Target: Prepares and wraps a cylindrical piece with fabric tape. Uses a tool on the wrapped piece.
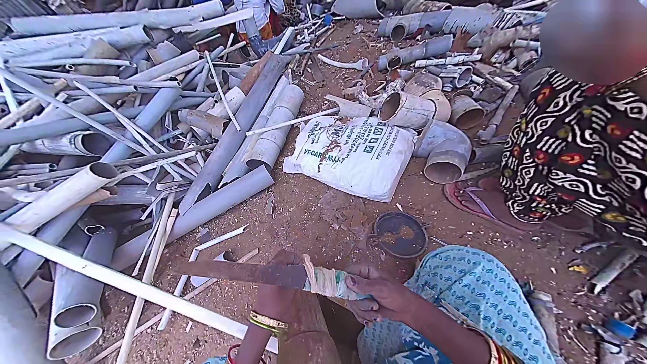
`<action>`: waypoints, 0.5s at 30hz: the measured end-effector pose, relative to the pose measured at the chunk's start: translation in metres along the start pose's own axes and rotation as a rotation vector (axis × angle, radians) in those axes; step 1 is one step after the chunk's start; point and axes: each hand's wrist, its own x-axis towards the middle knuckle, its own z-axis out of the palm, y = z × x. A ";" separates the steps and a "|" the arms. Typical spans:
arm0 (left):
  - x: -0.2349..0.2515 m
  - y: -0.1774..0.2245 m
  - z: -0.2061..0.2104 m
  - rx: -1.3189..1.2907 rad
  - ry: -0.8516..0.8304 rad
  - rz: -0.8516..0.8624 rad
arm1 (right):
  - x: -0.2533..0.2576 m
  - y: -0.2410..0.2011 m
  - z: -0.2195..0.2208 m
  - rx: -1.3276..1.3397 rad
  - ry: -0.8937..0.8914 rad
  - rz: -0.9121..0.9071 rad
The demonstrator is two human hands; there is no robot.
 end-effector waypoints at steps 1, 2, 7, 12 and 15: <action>0.002 0.000 0.000 -0.062 -0.046 -0.014 | -0.001 0.002 -0.001 -0.036 -0.080 0.003; 0.004 0.001 -0.002 -0.138 -0.111 -0.019 | -0.002 0.003 0.001 -0.083 -0.137 0.012; 0.002 0.001 -0.003 -0.400 -0.232 0.072 | -0.003 0.007 0.009 -0.256 -0.274 0.049; -0.003 -0.001 -0.006 -0.404 -0.242 0.066 | -0.005 -0.001 0.010 -0.457 -0.297 -0.015; -0.004 -0.002 -0.007 -0.323 -0.264 0.021 | -0.007 0.001 0.014 -0.559 -0.289 -0.161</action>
